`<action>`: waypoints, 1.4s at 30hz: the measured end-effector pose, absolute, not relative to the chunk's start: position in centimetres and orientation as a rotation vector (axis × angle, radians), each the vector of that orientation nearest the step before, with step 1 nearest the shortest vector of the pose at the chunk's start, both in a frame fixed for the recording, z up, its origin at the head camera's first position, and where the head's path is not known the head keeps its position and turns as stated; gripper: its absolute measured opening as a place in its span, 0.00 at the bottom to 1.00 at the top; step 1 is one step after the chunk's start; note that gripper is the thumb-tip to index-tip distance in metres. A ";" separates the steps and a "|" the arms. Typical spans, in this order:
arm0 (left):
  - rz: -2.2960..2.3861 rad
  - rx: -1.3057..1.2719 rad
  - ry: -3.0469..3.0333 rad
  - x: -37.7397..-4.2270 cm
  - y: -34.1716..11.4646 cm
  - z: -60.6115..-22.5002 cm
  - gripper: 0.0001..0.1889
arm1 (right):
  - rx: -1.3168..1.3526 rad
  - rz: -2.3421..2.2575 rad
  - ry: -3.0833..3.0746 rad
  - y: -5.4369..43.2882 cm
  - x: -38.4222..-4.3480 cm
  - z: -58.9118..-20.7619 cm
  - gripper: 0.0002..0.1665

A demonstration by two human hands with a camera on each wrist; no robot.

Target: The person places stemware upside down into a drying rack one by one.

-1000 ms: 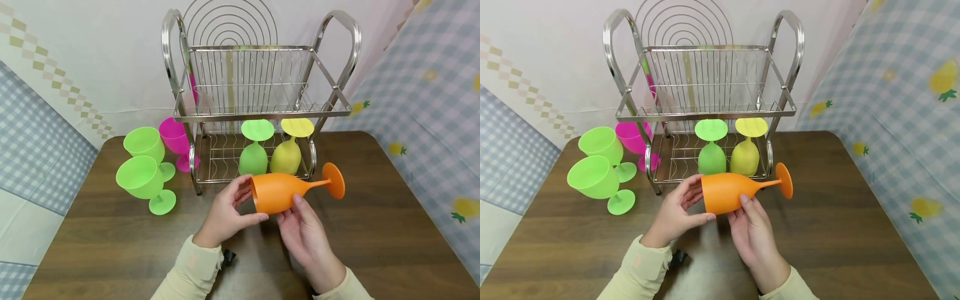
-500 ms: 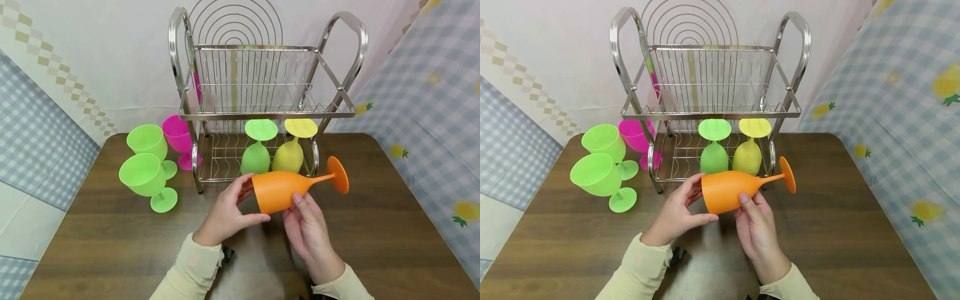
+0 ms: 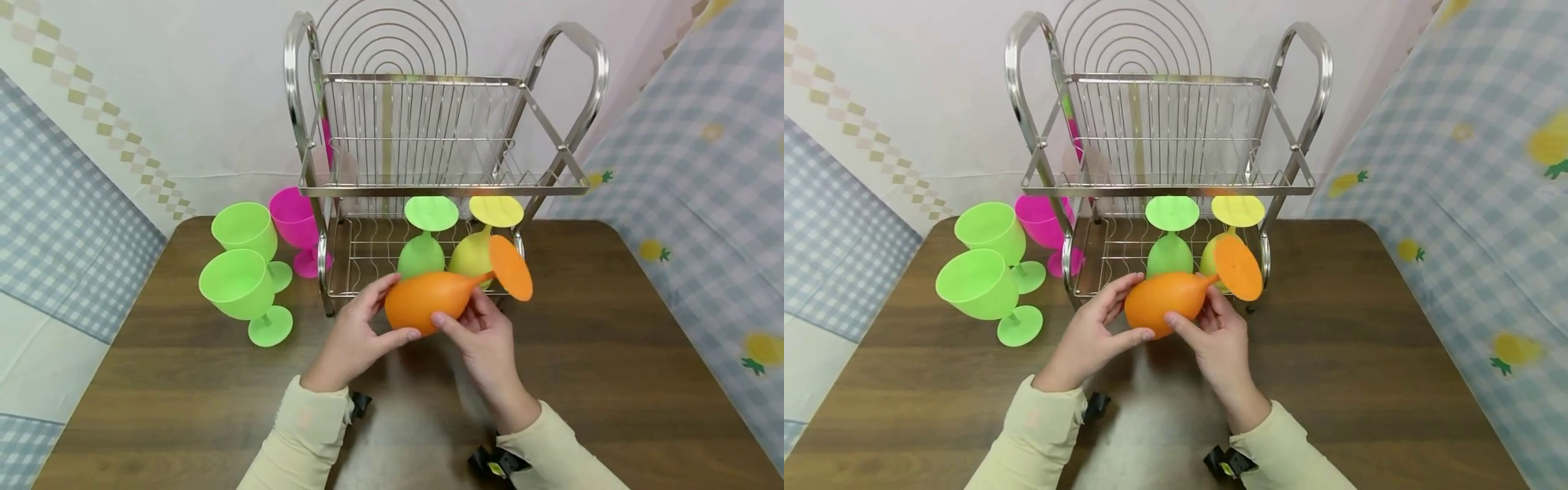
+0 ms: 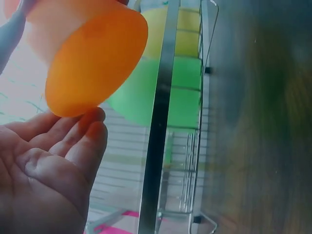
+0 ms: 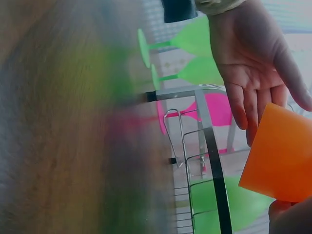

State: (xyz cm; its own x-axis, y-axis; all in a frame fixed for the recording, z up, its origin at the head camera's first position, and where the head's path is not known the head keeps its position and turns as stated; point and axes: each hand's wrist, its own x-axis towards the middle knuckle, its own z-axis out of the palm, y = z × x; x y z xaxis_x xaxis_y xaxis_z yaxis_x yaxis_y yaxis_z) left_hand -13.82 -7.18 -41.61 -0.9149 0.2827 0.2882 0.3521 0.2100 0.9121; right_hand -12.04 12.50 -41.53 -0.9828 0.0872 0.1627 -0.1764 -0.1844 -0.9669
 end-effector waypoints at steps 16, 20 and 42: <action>-1.634 -0.379 -2.552 -14.8 -9.9 -41.2 0.41 | 0.404 1.928 -2.234 9.1 -15.8 -40.9 0.39; -1.613 -0.348 -2.533 -14.8 -10.6 -41.2 0.41 | 0.387 1.862 -2.290 8.4 -16.6 -40.7 0.41; -1.436 0.045 -2.216 -17.3 -13.0 -44.7 0.19 | 0.301 1.858 -2.319 5.9 -18.9 -40.7 0.43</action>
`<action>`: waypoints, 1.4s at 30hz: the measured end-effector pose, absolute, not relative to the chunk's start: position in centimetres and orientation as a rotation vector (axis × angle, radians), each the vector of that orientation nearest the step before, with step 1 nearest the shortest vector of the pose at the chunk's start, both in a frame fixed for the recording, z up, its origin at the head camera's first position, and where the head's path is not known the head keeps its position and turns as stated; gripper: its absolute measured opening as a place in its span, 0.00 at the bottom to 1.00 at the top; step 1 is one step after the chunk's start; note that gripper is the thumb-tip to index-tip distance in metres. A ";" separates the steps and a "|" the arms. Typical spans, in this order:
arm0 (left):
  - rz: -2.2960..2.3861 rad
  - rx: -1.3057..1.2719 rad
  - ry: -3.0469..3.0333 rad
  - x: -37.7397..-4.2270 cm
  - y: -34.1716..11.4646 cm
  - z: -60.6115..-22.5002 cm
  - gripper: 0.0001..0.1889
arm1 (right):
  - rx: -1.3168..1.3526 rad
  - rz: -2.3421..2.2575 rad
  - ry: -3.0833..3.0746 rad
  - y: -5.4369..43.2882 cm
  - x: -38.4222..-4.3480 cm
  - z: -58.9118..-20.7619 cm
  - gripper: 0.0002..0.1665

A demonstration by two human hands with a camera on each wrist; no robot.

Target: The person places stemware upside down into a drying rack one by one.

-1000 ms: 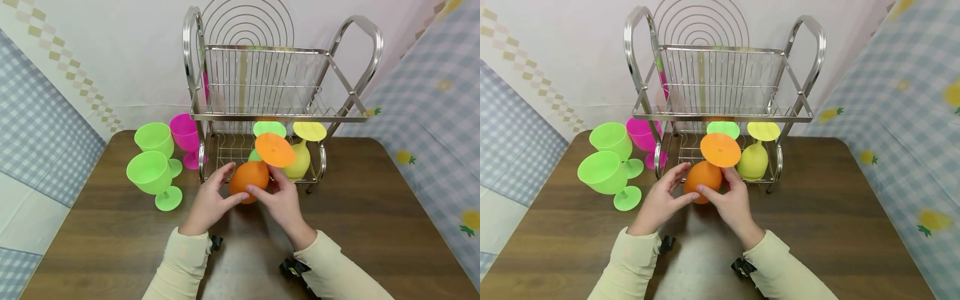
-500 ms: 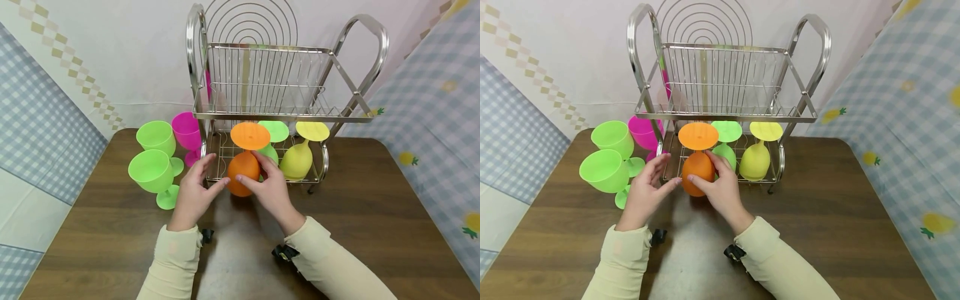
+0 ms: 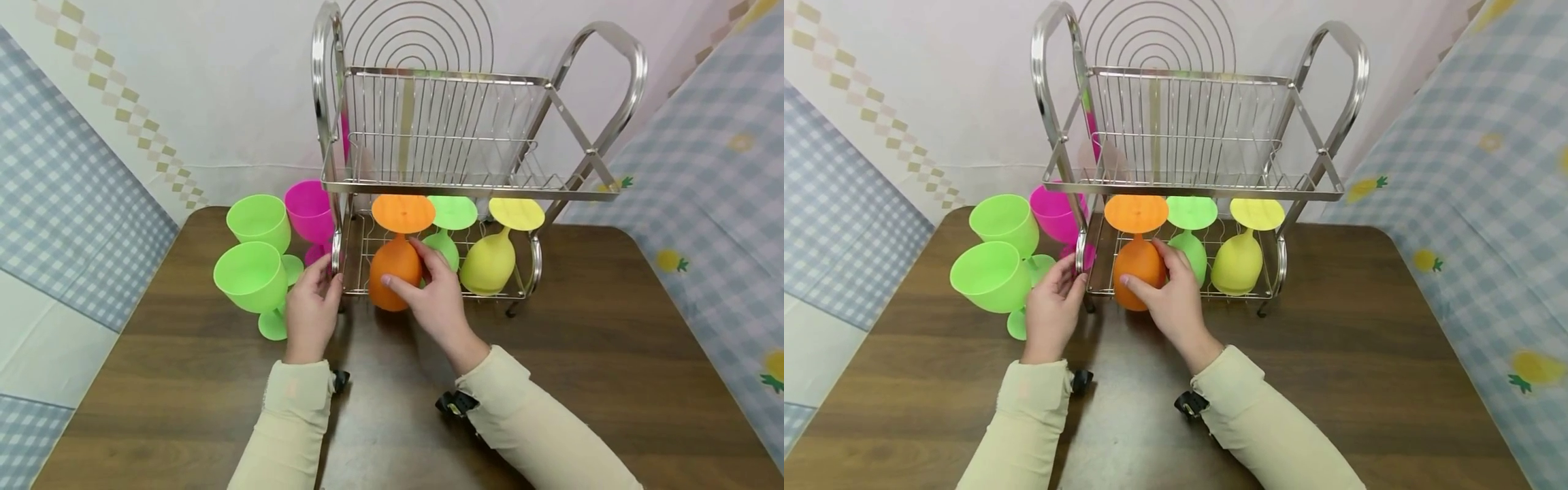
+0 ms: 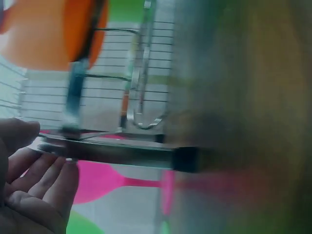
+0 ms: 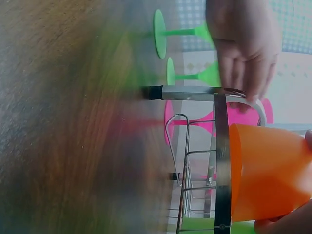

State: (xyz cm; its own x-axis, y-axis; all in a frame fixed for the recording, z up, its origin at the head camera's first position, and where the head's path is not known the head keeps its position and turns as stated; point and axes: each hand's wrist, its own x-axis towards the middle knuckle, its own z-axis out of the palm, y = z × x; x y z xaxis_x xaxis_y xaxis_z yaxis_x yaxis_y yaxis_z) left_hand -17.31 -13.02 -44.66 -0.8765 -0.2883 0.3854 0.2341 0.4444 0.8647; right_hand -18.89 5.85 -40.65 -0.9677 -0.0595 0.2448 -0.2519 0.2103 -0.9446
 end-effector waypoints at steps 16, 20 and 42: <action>-1.350 0.093 -2.327 -17.5 -13.2 -45.1 0.10 | 0.195 1.616 -2.483 4.1 -20.0 -40.4 0.43; -1.354 0.086 -2.326 -17.6 -13.2 -45.0 0.09 | 0.188 1.597 -2.471 3.6 -20.7 -40.7 0.42; -1.384 0.101 -2.366 -17.6 -13.3 -44.9 0.09 | 0.171 1.554 -2.645 2.5 -22.2 -42.1 0.46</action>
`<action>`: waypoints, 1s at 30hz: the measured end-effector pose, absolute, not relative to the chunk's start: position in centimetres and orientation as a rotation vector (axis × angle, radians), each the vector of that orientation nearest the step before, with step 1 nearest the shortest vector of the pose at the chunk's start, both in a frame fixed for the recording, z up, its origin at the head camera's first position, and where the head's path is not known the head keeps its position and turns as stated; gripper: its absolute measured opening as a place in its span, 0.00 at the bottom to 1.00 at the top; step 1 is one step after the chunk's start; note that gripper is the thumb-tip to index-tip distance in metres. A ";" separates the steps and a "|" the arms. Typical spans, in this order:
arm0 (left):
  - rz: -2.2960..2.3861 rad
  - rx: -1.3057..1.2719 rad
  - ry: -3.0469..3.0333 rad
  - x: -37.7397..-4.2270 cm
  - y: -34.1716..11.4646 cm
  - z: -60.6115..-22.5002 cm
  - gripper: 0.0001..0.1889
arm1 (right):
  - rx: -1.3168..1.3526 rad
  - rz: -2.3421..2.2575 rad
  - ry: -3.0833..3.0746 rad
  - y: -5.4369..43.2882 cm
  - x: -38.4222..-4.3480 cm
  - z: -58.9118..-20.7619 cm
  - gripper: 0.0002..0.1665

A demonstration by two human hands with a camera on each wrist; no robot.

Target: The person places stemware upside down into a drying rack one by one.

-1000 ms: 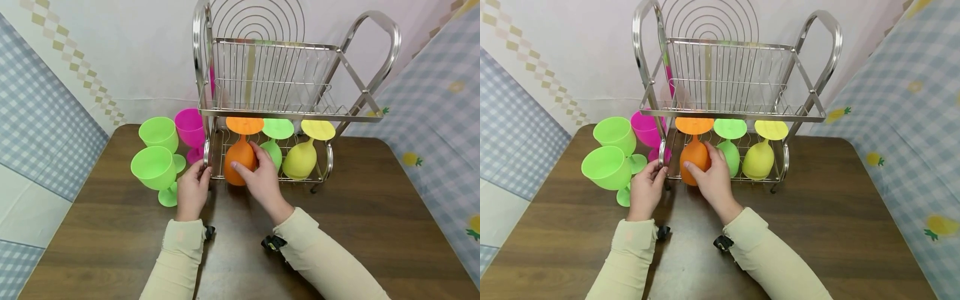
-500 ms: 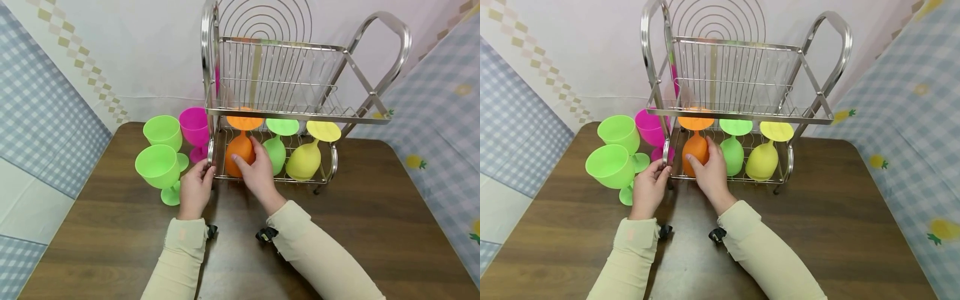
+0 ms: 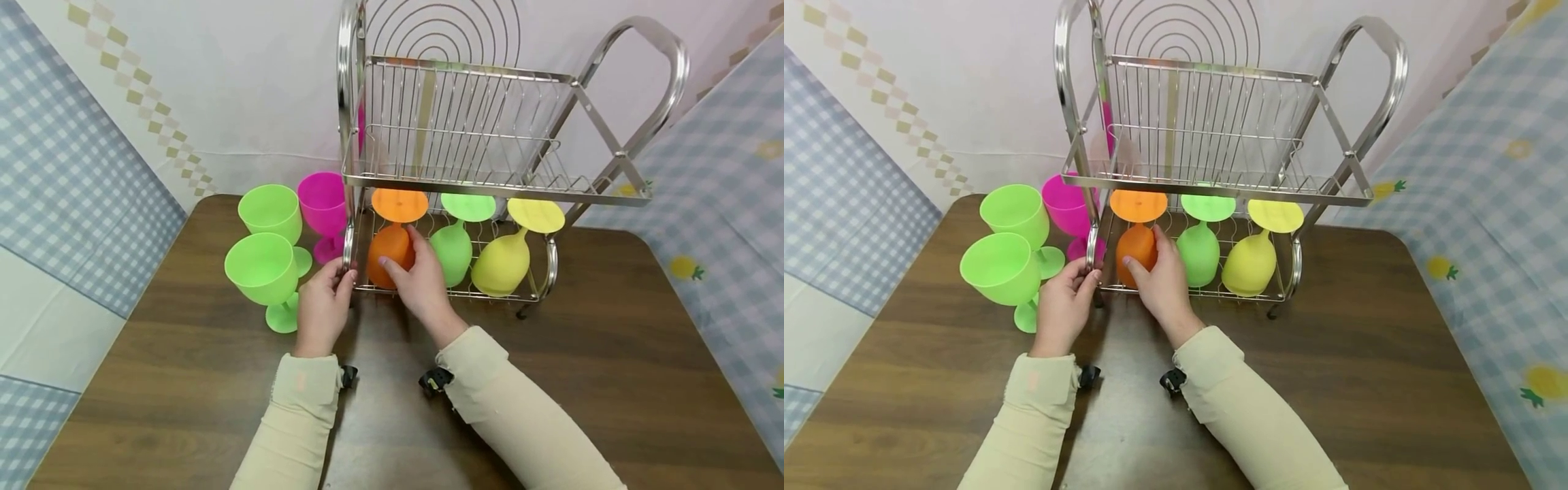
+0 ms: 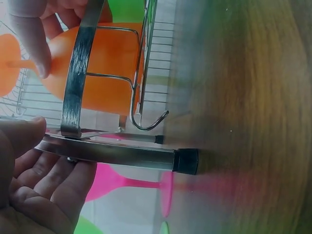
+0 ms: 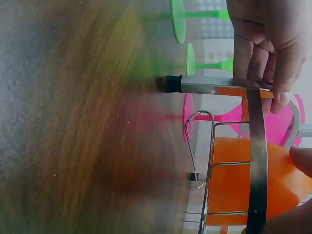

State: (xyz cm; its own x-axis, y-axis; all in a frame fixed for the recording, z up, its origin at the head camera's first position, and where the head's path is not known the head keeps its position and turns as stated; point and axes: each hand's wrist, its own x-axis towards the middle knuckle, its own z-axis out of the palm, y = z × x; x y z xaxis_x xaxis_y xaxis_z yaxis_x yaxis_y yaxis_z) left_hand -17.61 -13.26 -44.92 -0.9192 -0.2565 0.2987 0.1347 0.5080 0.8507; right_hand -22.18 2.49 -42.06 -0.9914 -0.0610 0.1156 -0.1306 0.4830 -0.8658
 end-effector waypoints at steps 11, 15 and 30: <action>-1.362 0.089 -2.430 -16.4 -12.9 -43.5 0.28 | 0.208 1.712 -2.553 4.5 -19.6 -41.1 0.50; -1.377 0.085 -2.432 -15.9 -12.6 -42.8 0.35 | 0.268 1.744 -2.485 5.2 -18.6 -40.6 0.49; -1.220 -0.102 -2.249 -10.7 -13.8 -38.4 0.37 | 0.328 1.822 -2.351 9.4 -14.2 -39.7 0.45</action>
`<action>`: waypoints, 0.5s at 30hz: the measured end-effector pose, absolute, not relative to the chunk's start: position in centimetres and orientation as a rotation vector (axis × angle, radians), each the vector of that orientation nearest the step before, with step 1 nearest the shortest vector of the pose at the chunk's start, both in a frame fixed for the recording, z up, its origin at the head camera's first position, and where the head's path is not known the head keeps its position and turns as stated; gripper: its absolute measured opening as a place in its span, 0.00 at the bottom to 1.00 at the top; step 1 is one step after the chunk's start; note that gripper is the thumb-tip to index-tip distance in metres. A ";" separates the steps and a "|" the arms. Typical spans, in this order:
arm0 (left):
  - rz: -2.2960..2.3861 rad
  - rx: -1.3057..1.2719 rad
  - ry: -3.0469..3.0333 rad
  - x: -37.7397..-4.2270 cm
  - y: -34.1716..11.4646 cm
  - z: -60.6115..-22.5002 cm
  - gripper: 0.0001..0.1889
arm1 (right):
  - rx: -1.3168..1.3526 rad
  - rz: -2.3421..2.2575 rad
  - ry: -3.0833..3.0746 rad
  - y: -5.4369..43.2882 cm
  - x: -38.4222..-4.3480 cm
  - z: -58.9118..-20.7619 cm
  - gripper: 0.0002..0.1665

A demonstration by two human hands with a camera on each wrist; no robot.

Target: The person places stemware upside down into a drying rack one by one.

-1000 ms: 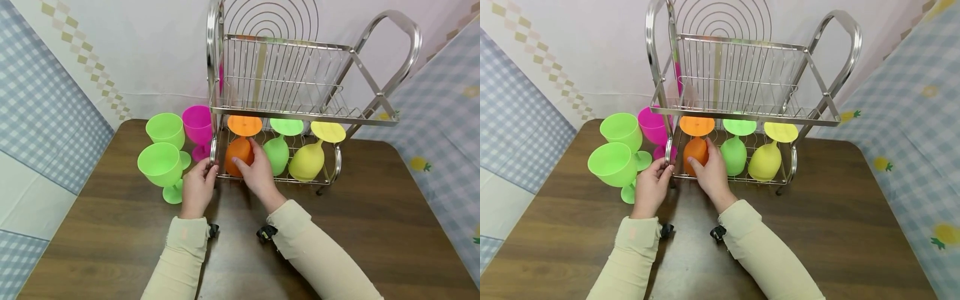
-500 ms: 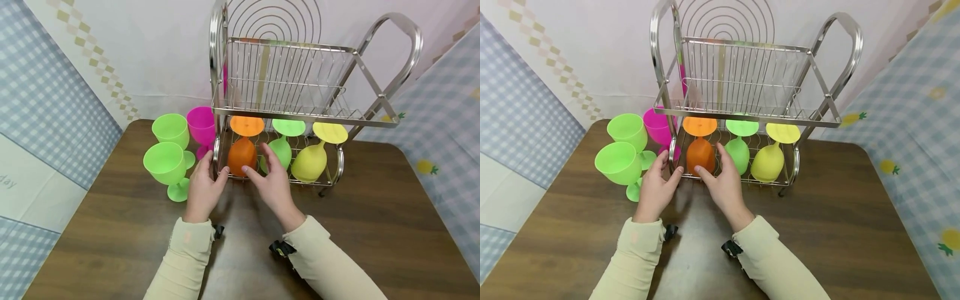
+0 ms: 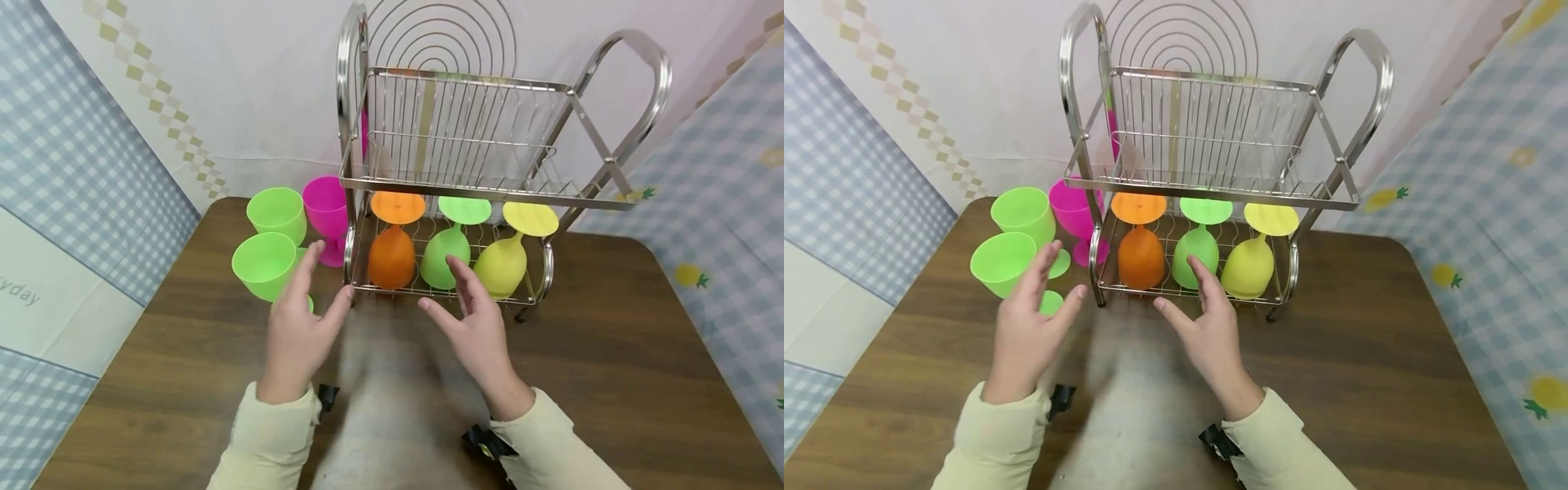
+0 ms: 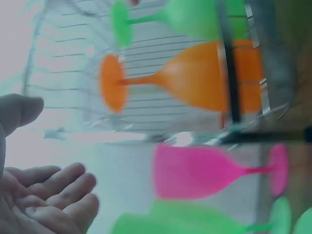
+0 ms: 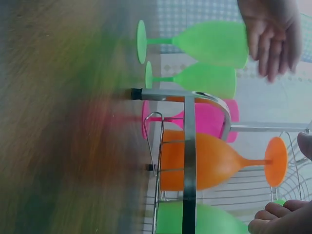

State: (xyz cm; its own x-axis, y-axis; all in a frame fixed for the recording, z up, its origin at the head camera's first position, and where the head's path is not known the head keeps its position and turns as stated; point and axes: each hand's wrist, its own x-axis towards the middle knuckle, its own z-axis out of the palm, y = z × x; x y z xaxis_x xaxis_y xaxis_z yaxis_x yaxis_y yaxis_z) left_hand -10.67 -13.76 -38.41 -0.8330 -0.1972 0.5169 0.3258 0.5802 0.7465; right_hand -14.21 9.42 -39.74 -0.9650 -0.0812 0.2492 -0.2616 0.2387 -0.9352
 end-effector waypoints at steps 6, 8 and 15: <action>-1.090 -0.098 -2.023 -9.2 -16.4 -36.9 0.42 | 0.306 1.800 -2.355 10.8 -13.5 -39.7 0.45; -1.079 0.013 -2.057 -9.3 -17.7 -36.8 0.47 | 0.307 1.796 -2.350 11.2 -13.3 -39.7 0.45; -1.059 0.307 -2.524 -11.1 -21.9 -36.7 0.63 | 0.286 1.812 -2.342 12.1 -12.5 -40.1 0.43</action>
